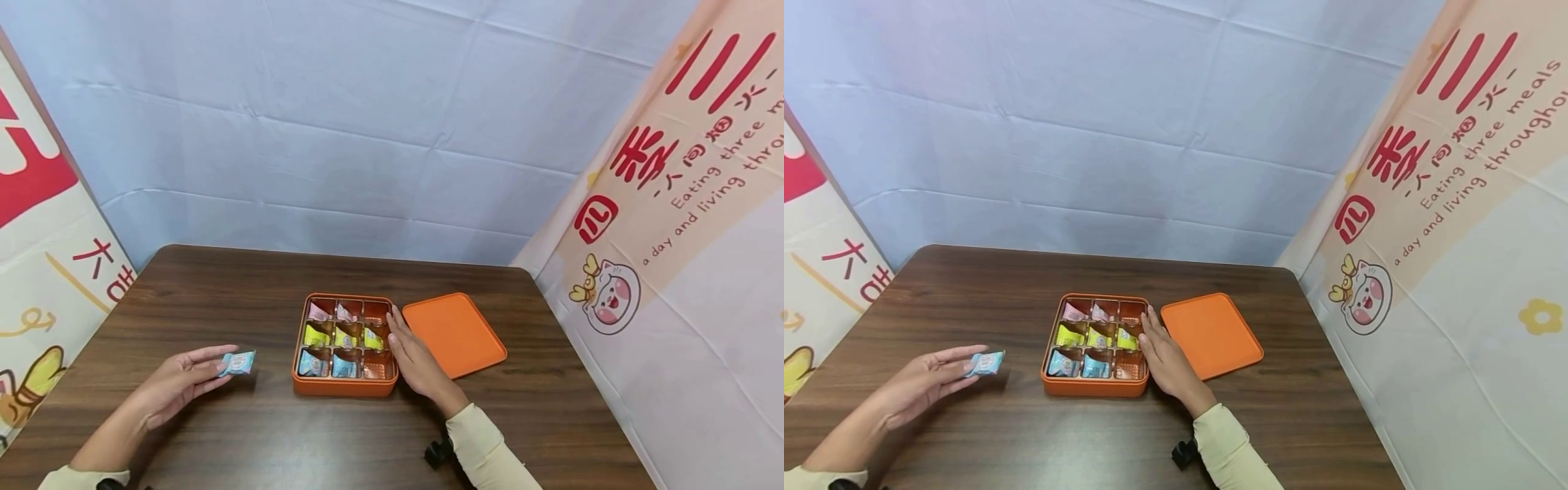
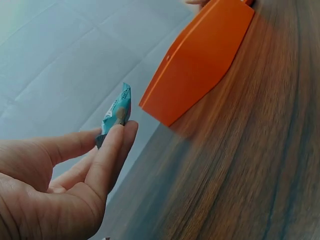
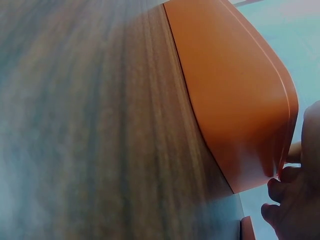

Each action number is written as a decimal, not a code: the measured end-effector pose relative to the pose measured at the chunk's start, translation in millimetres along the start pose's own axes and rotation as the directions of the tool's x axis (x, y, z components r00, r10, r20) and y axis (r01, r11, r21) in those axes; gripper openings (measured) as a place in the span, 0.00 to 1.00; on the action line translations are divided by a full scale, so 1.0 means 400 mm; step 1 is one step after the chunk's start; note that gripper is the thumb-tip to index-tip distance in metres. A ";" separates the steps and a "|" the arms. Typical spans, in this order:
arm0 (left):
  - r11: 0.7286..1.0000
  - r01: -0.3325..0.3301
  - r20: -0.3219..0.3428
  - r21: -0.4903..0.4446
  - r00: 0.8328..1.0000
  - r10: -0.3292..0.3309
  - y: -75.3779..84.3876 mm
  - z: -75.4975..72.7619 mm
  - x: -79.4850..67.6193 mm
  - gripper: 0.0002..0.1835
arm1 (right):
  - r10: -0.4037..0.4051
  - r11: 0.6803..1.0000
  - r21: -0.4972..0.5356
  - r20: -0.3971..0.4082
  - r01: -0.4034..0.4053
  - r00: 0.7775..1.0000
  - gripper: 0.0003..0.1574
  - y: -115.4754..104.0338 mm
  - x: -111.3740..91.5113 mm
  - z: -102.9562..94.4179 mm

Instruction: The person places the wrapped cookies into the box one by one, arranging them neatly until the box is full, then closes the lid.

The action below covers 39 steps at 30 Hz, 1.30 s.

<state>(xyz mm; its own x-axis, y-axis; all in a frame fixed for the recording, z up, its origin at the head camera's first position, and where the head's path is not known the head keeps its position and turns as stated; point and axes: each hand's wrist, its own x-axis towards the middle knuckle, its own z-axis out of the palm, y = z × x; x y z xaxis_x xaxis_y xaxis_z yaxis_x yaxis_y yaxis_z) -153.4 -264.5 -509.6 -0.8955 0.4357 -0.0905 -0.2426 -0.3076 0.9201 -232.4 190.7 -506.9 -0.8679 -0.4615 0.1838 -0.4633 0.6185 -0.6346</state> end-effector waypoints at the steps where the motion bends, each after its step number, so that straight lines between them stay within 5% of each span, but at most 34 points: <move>1: 1.000 0.001 0.001 -0.006 1.000 -0.001 0.000 0.001 0.002 0.22 | 0.001 1.000 -0.003 -0.001 -0.001 1.000 0.33 0.000 0.000 0.000; 9: 1.000 0.006 0.008 0.016 1.000 -0.006 -0.005 0.016 0.014 0.21 | 0.006 1.000 -0.005 -0.013 -0.006 1.000 0.33 0.001 -0.001 0.006; 25: 0.976 0.055 -0.097 0.211 0.995 -0.035 -0.002 0.084 0.064 0.23 | 0.008 1.000 0.000 0.010 -0.008 1.000 0.34 0.002 0.000 0.004; 39: 0.977 0.049 -0.087 0.209 0.996 -0.031 0.022 0.125 0.090 0.23 | 0.010 1.000 -0.011 0.009 -0.010 1.000 0.34 -0.003 -0.002 0.000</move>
<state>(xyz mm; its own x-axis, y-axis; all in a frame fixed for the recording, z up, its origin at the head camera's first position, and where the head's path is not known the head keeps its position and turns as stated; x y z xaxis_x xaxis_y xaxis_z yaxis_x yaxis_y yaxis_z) -168.9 -209.2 -485.5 -0.9166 0.3699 -0.1517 -0.2026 -0.1028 0.9738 -231.3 190.4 -506.2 -0.8710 -0.4607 0.1706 -0.4564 0.6304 -0.6279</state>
